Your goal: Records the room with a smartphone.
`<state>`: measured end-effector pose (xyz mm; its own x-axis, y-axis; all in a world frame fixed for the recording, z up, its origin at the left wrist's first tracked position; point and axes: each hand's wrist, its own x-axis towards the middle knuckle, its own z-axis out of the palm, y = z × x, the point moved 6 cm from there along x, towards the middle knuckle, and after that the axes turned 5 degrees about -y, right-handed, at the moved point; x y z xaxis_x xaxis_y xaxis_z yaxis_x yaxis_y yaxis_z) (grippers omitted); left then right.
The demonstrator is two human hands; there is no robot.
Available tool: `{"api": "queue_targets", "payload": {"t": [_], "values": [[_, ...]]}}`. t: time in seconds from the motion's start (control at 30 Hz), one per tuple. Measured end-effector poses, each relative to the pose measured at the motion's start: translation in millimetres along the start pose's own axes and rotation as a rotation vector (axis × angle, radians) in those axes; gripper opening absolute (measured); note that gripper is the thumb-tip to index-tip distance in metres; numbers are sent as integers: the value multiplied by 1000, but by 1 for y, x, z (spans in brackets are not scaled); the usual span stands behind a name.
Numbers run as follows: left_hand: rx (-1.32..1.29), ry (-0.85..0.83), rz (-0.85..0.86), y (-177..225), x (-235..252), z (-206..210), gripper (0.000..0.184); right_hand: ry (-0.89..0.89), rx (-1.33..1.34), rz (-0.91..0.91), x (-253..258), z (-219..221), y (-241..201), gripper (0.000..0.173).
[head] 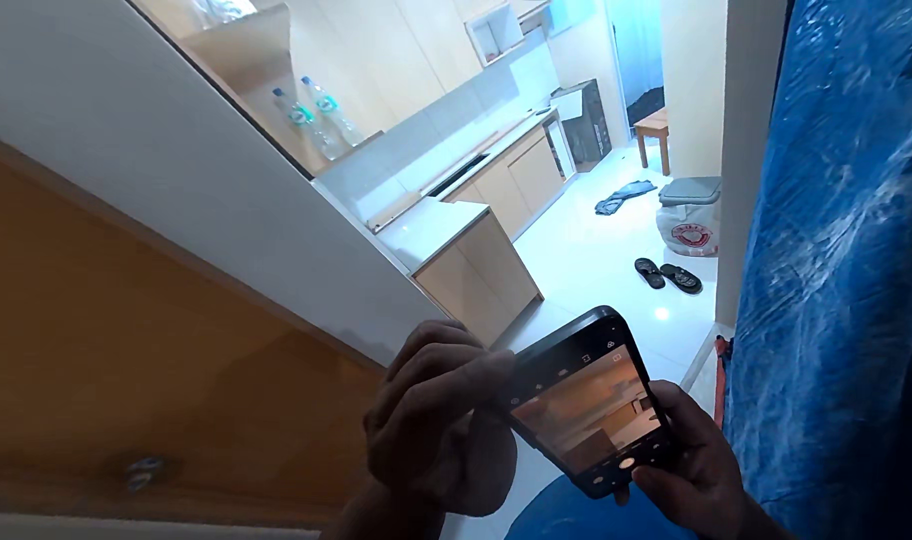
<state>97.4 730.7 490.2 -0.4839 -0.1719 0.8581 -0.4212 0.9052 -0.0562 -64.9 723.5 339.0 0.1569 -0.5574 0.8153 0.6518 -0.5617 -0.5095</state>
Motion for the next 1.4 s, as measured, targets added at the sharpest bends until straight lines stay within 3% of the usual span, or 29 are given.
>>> {"api": "queue_targets", "payload": {"t": [1.4], "values": [[-14, 21, -11, -3, 2, 2, 16, 17, -31, -2, 3, -2, 2, 52]]}}
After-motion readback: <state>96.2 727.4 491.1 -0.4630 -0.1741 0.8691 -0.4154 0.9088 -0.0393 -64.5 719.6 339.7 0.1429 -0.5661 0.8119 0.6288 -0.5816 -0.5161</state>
